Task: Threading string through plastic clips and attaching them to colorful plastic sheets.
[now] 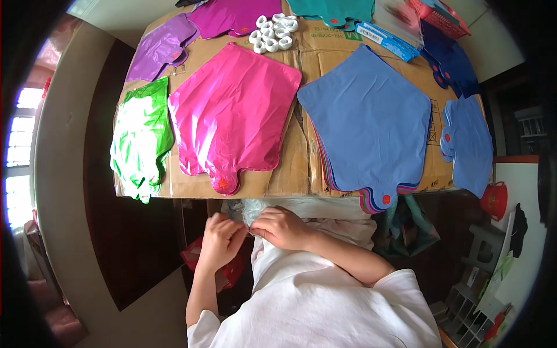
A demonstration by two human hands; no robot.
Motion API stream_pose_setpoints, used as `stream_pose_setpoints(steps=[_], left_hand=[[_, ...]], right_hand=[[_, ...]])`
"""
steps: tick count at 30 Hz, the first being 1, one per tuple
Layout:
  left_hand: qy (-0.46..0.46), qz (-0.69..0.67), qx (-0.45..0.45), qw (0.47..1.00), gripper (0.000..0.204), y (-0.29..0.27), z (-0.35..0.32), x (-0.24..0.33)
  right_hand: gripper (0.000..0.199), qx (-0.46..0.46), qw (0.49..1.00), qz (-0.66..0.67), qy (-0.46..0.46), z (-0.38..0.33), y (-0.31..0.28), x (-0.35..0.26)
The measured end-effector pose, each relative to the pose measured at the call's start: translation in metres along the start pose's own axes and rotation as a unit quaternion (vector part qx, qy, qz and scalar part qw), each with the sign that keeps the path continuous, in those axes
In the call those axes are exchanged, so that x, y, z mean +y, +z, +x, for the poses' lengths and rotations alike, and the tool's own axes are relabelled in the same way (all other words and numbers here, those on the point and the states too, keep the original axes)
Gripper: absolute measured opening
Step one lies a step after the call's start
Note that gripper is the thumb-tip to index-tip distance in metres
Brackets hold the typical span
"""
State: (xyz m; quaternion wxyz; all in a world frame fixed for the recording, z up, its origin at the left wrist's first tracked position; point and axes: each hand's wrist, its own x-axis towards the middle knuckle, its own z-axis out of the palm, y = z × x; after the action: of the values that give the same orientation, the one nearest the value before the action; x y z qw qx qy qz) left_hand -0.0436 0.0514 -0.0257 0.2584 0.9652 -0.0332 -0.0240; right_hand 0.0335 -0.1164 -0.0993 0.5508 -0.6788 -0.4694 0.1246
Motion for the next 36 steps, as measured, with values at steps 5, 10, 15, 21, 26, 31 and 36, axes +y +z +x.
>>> stream_pose_setpoints(steps=[5, 10, 15, 21, 26, 31, 36], left_hand=[[-0.182, -0.523, -0.079, 0.829, 0.016, -0.001, -0.020, -0.011], [-0.289, -0.622, 0.035, 0.727, 0.016, -0.004, -0.032, -0.025], [-0.310, -0.698, 0.107, 0.637, 0.008, -0.028, -0.042, -0.032], [-0.225, -0.722, 0.295, 0.584, 0.019, -0.110, -0.075, -0.059], [-0.015, -0.699, 0.323, 0.638, 0.015, -0.209, -0.149, -0.108], [-0.094, -0.648, 0.374, 0.657, 0.014, -0.223, -0.157, -0.105], [-0.295, -0.303, 0.221, 0.879, 0.014, -0.128, -0.072, -0.017]], right_hand=[[0.008, -0.027, 0.999, 0.015, -0.014, -0.009, 0.018, 0.028], [0.006, 0.005, 0.998, 0.015, -0.061, -0.010, 0.030, 0.051], [0.009, -0.027, 0.996, -0.059, -0.069, -0.017, 0.042, 0.074], [0.012, 0.003, 0.997, -0.079, -0.013, -0.026, 0.054, 0.087], [0.017, -0.014, 0.995, -0.095, -0.016, -0.021, 0.048, 0.077], [0.025, -0.033, 0.991, -0.124, -0.035, -0.007, 0.032, 0.046], [0.051, 0.007, 0.999, 0.004, -0.048, 0.025, 0.012, -0.019]])
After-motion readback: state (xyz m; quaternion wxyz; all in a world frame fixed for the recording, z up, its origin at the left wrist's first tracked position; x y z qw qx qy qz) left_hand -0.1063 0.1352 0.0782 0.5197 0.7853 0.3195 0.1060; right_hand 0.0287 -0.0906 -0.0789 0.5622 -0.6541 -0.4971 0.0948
